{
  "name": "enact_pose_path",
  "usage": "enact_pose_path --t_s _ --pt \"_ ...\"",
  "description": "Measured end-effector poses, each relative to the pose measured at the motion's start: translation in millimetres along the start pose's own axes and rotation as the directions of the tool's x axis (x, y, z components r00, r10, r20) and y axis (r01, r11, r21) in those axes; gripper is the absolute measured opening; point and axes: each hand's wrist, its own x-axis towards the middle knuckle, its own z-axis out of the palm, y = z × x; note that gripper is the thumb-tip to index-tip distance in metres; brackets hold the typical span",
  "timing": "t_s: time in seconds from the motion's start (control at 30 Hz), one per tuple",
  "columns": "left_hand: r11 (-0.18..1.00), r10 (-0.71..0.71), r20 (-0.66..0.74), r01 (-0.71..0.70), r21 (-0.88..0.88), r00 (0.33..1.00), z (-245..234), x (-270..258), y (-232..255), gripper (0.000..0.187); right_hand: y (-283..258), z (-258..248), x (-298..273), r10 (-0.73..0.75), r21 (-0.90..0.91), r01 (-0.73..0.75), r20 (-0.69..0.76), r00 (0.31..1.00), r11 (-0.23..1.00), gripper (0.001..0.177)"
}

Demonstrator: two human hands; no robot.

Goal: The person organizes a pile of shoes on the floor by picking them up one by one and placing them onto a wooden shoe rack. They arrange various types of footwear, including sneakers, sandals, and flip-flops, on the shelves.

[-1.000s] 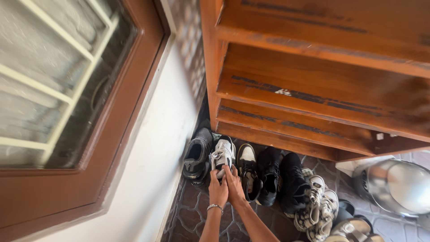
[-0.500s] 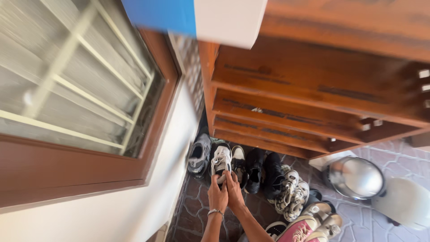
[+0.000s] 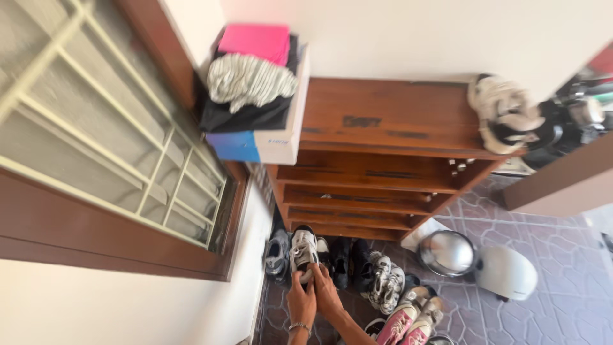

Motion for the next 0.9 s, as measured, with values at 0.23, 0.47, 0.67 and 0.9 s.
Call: enact_pose_path --t_s 0.23,0.47,0.67,0.9 --pt "0.98 0.193 0.013 -0.192 -0.055 0.981 -51.7 -52.1 81.4 0.03 -77.1 -67.3 -22.7 -0.052 0.015 0.052 -0.03 0.998 0.999 0.052" --pt "0.977 0.213 0.117 -0.214 -0.009 0.97 -53.1 -79.9 147.4 0.028 -101.4 -125.4 -30.7 -0.047 0.053 0.052 -0.106 0.993 0.997 0.049" --pt "0.906 0.422 0.116 -0.417 -0.066 0.899 -50.9 -105.1 197.8 0.032 -108.2 -173.6 -38.5 -0.162 0.077 0.187 -0.252 0.954 0.979 0.054" --pt "0.806 0.59 0.164 -0.589 -0.061 0.79 -39.4 -116.4 278.9 0.033 -125.6 -245.1 -24.3 -0.198 -0.001 0.222 -0.457 0.867 0.975 0.05"
